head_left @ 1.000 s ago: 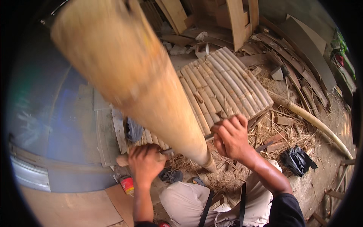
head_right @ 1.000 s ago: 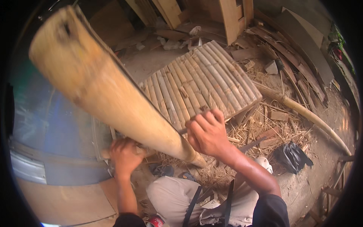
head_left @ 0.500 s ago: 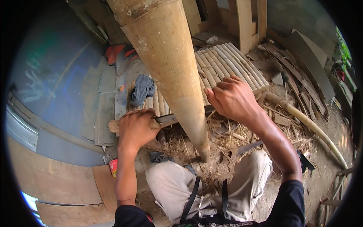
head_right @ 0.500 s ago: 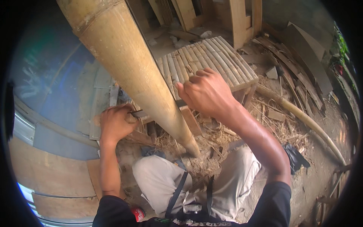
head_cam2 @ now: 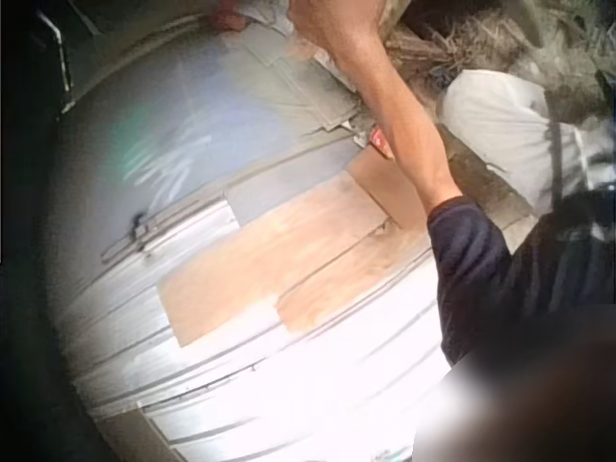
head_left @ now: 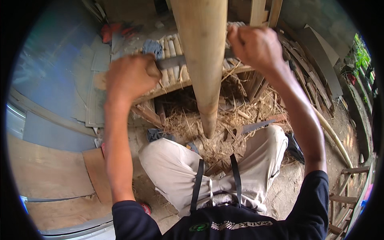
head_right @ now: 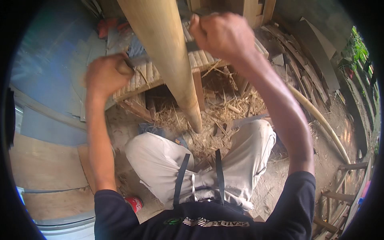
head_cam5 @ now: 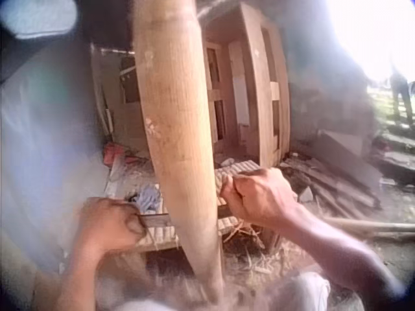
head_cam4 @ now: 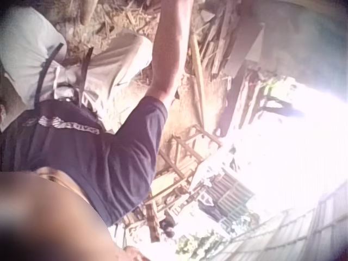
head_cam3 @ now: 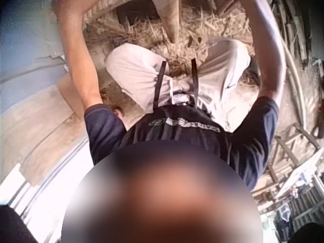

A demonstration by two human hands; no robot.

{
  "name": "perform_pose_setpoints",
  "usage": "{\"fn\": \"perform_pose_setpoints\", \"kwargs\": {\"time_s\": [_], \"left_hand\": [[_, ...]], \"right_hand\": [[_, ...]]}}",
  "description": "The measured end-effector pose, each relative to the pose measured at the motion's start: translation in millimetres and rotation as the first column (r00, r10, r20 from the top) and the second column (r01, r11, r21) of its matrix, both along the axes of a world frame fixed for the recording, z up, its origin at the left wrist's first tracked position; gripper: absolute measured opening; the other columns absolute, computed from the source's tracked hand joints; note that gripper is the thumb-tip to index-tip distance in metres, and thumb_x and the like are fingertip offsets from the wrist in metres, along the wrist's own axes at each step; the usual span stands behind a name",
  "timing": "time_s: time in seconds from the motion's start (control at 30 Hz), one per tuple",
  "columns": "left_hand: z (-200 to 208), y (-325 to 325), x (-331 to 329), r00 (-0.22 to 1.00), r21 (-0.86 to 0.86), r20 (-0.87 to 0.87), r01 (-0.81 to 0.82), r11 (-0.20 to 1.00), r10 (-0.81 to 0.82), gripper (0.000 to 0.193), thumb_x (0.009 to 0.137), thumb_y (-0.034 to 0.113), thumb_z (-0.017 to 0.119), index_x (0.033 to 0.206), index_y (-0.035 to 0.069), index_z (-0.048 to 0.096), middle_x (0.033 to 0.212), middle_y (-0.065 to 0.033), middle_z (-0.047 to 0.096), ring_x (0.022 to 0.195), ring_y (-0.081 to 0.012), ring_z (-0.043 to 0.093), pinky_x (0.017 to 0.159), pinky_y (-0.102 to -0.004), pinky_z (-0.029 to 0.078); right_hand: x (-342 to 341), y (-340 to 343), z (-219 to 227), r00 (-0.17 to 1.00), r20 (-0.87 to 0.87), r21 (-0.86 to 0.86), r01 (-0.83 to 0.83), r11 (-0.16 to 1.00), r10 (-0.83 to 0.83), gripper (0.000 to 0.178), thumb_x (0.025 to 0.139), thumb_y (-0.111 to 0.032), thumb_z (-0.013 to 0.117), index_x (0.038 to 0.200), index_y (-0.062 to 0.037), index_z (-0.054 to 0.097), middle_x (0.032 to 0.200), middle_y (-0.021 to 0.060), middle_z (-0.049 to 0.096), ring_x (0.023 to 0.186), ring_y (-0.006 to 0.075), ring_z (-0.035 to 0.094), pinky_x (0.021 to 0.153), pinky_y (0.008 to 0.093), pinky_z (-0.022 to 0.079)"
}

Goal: The person uses a machete to split a long bamboo pole lengthwise. They first make an initial cut, then use a wooden wedge and the machete to drive the split further. Finally, they use a knife to separate the two halves of the bamboo pole.

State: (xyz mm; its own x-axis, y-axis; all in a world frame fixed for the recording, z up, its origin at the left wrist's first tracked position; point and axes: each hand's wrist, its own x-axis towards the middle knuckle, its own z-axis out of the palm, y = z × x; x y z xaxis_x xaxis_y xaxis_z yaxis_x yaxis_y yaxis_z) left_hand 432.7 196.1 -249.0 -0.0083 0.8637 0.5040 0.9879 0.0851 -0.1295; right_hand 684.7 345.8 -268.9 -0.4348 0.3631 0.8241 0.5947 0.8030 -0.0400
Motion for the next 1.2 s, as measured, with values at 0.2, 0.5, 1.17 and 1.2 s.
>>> {"fn": "perform_pose_setpoints", "kwargs": {"time_s": [0.2,0.5,1.17,1.2], "left_hand": [[-69,-7,4,0.995,0.057,0.078,0.06,0.997,-0.065,0.024,0.068,0.026,0.071,0.087,0.012,0.071,0.084,-0.009,0.071,0.082,-0.0323,0.068,0.073,-0.043,0.054],[-98,-11,-23,0.984,-0.015,0.176,0.037,0.999,-0.034,0.032,0.07,0.027,0.075,0.097,0.012,0.07,0.088,-0.01,0.071,0.087,-0.0335,0.067,0.077,-0.044,0.053],[-63,-37,-58,-0.011,0.678,0.721,-0.194,0.709,-0.693,0.081,0.09,0.059,0.056,0.144,0.002,0.036,0.135,-0.019,0.05,0.12,-0.0314,0.054,0.099,-0.045,0.048],[-67,-41,-69,-0.058,0.7,0.701,-0.131,0.702,-0.71,0.085,0.086,0.065,0.056,0.143,0.003,0.038,0.13,-0.0198,0.052,0.118,-0.0312,0.055,0.098,-0.0467,0.048]], "right_hand": [[-11,-21,-50,0.971,0.15,-0.169,0.209,0.963,-0.184,0.052,0.097,-0.03,0.048,0.049,-0.0107,0.055,0.046,0.0023,0.057,0.035,0.0222,0.052,0.036,0.0378,0.044],[-13,-30,-50,0.989,-0.035,0.144,-0.139,0.98,0.145,0.039,0.095,-0.023,0.057,0.059,-0.0077,0.059,0.056,0.0046,0.056,0.053,0.0264,0.058,0.058,0.037,0.05],[-70,-132,-214,0.786,-0.485,-0.485,-0.606,0.631,0.382,0.045,0.091,-0.034,0.069,0.116,0.0014,0.057,0.115,0.019,0.056,0.108,0.0371,0.056,0.091,0.0447,0.046],[-70,-134,-217,0.792,-0.472,-0.531,-0.605,0.593,0.386,0.049,0.09,-0.036,0.069,0.119,0.0016,0.055,0.118,0.0198,0.055,0.11,0.0379,0.056,0.093,0.045,0.046]]}}
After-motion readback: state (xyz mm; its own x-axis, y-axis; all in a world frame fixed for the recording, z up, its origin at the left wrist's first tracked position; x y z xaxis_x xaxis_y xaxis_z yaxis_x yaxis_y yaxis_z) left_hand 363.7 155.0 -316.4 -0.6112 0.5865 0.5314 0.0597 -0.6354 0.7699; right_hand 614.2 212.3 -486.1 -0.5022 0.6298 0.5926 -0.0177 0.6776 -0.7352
